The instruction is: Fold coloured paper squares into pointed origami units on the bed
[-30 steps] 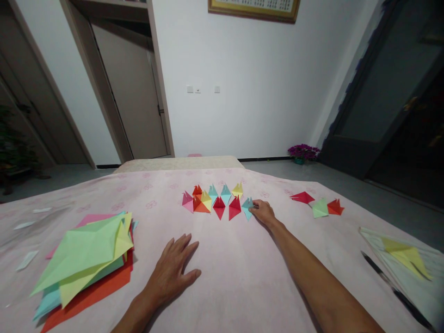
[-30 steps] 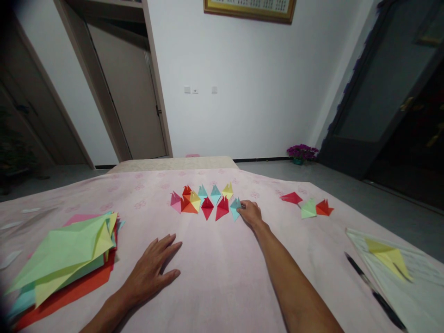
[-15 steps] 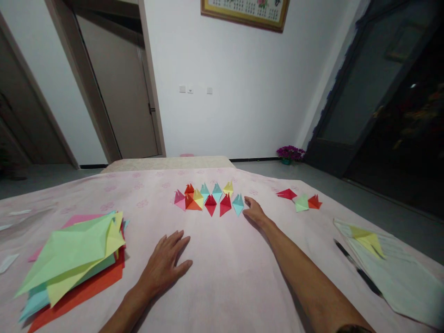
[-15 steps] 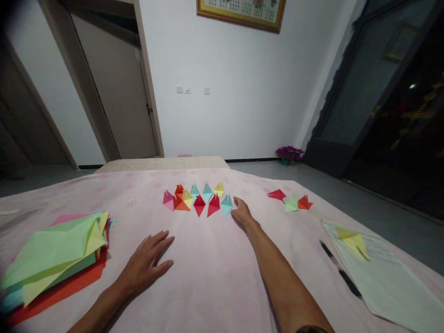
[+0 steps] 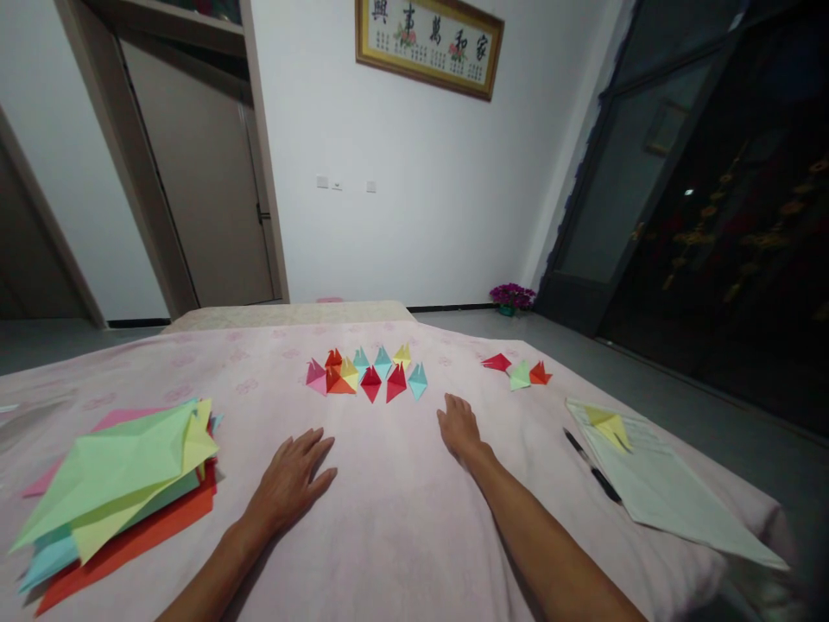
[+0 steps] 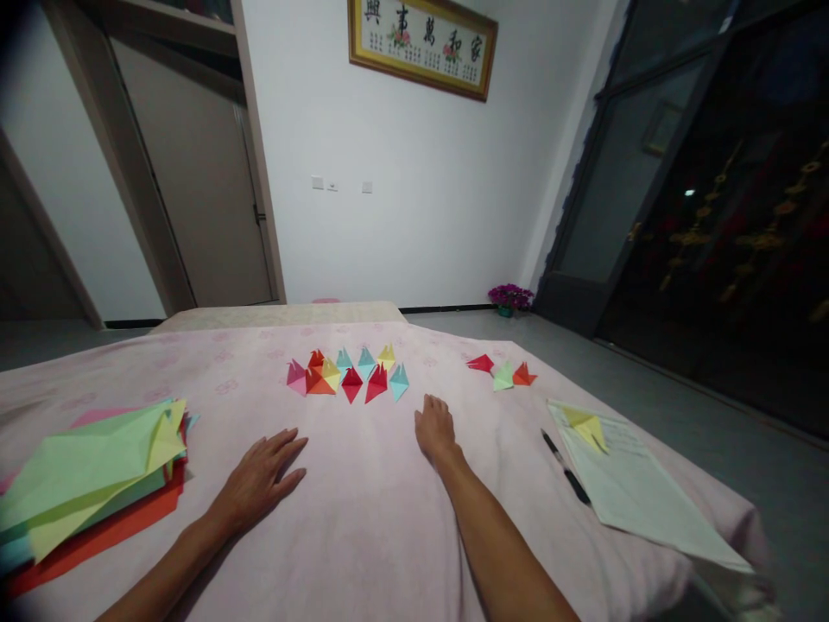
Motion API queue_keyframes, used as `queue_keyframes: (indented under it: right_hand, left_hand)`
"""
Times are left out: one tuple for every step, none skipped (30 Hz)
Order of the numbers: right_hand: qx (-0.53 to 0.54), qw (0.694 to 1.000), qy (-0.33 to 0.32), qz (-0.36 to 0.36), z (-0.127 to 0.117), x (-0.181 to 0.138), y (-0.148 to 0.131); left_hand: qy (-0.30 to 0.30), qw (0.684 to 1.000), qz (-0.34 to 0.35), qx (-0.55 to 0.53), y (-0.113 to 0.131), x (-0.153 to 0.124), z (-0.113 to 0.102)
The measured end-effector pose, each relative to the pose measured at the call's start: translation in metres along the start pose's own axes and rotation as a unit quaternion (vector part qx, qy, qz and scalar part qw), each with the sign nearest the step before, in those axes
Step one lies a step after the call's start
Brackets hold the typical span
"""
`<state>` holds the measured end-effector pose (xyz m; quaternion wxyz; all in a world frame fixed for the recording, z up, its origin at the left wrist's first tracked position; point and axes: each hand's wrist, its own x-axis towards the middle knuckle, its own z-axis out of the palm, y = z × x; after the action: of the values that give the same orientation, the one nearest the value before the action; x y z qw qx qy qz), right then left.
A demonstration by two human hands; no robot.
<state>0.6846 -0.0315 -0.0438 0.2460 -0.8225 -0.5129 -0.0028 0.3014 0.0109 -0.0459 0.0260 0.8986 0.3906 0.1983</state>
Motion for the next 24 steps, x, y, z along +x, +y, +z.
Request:
queue_keyframes:
  right_hand:
    - [-0.011,1.0,0.004,-0.009,0.0,-0.005,-0.001]
    - [-0.021,1.0,0.009,-0.017,0.001,-0.01,-0.002]
    - [-0.03,0.999,0.014,-0.023,0.001,-0.012,-0.003]
    - [-0.039,0.999,0.019,-0.027,0.001,-0.014,-0.004]
    - [-0.048,0.998,0.024,-0.03,0.001,-0.014,-0.005]
    - [-0.056,0.997,0.029,-0.033,0.0,-0.014,-0.005]
    - [-0.063,0.997,0.032,-0.036,0.0,-0.014,-0.006]
    - [-0.071,0.996,0.035,-0.039,0.0,-0.014,-0.006]
    - [-0.078,0.995,0.037,-0.042,-0.001,-0.014,-0.007]
    - [-0.085,0.995,0.039,-0.045,-0.001,-0.014,-0.007]
    - [-0.092,0.994,0.041,-0.049,-0.002,-0.014,-0.007]
    - [-0.098,0.993,0.041,-0.052,-0.002,-0.015,-0.008]
    - [-0.104,0.992,0.042,-0.055,-0.003,-0.015,-0.008]
    - [-0.108,0.991,0.042,-0.059,-0.003,-0.015,-0.009]
    - [-0.113,0.991,0.042,-0.062,-0.003,-0.015,-0.009]
    - [-0.117,0.99,0.041,-0.066,-0.004,-0.014,-0.01]
    - [-0.121,0.99,0.04,-0.068,-0.004,-0.014,-0.01]
    - [-0.124,0.989,0.038,-0.07,-0.003,-0.013,-0.01]
    - [-0.127,0.989,0.038,-0.071,-0.003,-0.012,-0.011]
    - [-0.13,0.988,0.038,-0.073,-0.002,-0.01,-0.01]
    - [-0.132,0.988,0.038,-0.076,-0.001,-0.009,-0.009]
    - [-0.134,0.987,0.037,-0.079,0.001,-0.007,-0.008]
    - [-0.14,0.986,0.037,-0.084,0.003,-0.005,-0.006]
    - [-0.16,0.982,0.043,-0.094,0.006,-0.003,-0.003]
  left_hand:
    - [0.002,1.0,-0.001,0.001,0.001,0.0,-0.001]
    - [0.002,1.0,-0.002,0.002,0.002,-0.001,-0.001]
    - [0.003,1.0,-0.004,0.003,0.004,-0.001,-0.002]
    - [0.005,1.0,-0.006,0.004,0.005,-0.001,-0.003]
    - [0.007,1.0,-0.008,0.005,0.006,-0.002,-0.003]
    - [0.009,1.0,-0.011,0.004,0.007,-0.002,-0.004]
    - [0.012,1.0,-0.013,0.003,0.008,-0.002,-0.005]
    - [0.014,1.0,-0.015,0.001,0.009,-0.002,-0.005]
    - [0.014,1.0,-0.017,-0.002,0.01,-0.002,-0.006]
    - [0.013,1.0,-0.018,-0.004,0.011,-0.002,-0.007]
    - [0.011,1.0,-0.02,-0.007,0.012,-0.002,-0.008]
    - [0.012,1.0,-0.024,-0.01,0.013,-0.003,-0.009]
    - [0.013,0.999,-0.028,-0.013,0.014,-0.003,-0.01]
    - [0.017,0.999,-0.032,-0.017,0.014,-0.003,-0.011]
    - [0.021,0.999,-0.033,-0.019,0.015,-0.004,-0.012]
    - [0.031,0.999,-0.036,-0.023,0.016,-0.004,-0.013]
    - [0.04,0.998,-0.038,-0.031,0.017,-0.005,-0.014]
    - [0.053,0.997,-0.037,-0.044,0.017,-0.006,-0.015]
    - [0.068,0.995,-0.037,-0.06,0.017,-0.006,-0.016]
    - [0.081,0.993,-0.037,-0.079,0.017,-0.007,-0.016]
    - [0.091,0.991,-0.037,-0.095,0.017,-0.009,-0.017]
    - [0.095,0.99,-0.041,-0.097,0.017,-0.01,-0.017]
    - [0.099,0.989,-0.043,-0.1,0.017,-0.011,-0.017]
    - [0.111,0.986,-0.04,-0.118,0.017,-0.013,-0.018]
